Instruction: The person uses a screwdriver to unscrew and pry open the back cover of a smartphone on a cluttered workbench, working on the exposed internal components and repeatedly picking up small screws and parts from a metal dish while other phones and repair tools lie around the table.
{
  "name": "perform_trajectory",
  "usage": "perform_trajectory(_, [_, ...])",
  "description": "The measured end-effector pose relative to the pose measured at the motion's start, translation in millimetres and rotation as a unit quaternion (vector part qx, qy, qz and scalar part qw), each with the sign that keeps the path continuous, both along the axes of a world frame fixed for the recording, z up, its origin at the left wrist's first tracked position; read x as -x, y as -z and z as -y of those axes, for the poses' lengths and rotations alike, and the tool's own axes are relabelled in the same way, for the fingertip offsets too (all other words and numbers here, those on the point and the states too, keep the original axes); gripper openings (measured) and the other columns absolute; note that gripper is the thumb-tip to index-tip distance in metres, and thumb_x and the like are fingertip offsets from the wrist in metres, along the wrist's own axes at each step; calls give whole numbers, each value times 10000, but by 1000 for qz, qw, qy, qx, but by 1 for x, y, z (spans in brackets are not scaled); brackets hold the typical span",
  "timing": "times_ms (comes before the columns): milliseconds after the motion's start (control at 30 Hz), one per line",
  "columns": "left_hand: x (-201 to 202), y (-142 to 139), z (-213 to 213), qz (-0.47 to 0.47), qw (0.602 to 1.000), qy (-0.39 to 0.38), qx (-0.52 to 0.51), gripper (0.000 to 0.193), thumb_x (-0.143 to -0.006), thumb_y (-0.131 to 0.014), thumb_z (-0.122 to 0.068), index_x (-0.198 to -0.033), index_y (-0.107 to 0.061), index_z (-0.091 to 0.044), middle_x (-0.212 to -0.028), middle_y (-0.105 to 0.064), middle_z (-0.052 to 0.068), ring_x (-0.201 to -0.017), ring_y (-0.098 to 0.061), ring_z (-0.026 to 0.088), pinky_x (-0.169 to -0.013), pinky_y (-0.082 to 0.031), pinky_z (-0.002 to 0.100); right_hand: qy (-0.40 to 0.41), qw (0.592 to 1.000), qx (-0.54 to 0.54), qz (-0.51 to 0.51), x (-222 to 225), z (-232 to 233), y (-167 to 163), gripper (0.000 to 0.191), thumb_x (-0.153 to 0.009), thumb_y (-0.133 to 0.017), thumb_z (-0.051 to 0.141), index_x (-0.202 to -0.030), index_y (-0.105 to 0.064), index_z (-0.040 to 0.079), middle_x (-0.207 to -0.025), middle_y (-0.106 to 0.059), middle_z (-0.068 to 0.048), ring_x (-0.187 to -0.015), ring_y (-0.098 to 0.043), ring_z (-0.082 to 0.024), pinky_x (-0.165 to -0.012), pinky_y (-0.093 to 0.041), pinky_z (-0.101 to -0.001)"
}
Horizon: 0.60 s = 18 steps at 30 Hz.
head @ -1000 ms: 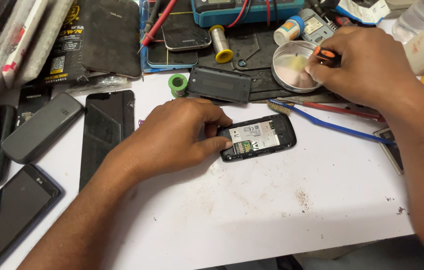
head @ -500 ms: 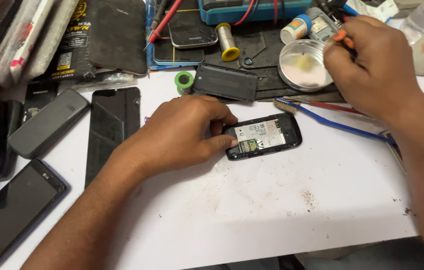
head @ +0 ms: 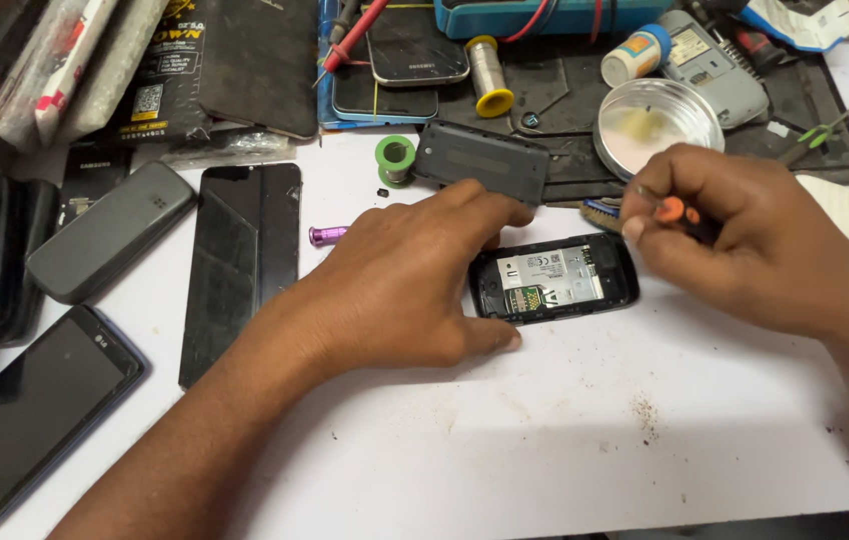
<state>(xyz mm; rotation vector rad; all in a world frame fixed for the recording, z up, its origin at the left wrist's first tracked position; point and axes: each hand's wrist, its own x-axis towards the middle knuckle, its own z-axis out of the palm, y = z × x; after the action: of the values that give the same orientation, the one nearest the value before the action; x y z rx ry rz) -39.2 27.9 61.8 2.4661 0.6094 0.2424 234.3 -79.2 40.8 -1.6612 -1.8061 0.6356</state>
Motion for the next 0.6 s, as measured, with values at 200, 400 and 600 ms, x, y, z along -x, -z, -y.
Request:
perform_trajectory(200, [-2, -1, -1, 2, 1000, -2, 6, 843, -606, -865, -266, -1359, -541, -71, -1129, -673, 114, -992, -720, 269, -815, -561, 439, -89, 995, 45, 6, -5, 2, 3, 100, -875, -742, 99, -961, -735, 48, -819, -643, 12, -701, -571, -42, -584, -489, -225])
perform_trajectory(400, [7, -6, -6, -6, 999, 9, -50, 731, -599, -840, -252, -1253, -602, -29, -1065, -671, 138, -966, -678, 329, -802, -528, 475, -86, 991, 84, 65, -11, 3, 0, 118, -836, -757, 156, -923, -797, 87, -852, -701, 18, -739, -638, -103, -539, -507, -249])
perform_trajectory(600, [8, -14, -6, -130, 991, -31, -7, 539, -614, -817, -257, -1116, -699, -99, -1008, -667, 66, -929, -687, 253, -809, -512, 445, -145, 985, 95, 13, -4, 4, 2, 181, -869, -772, 170, -1026, -804, 85, -992, -665, 0, -863, -655, -107, -623, -536, -262])
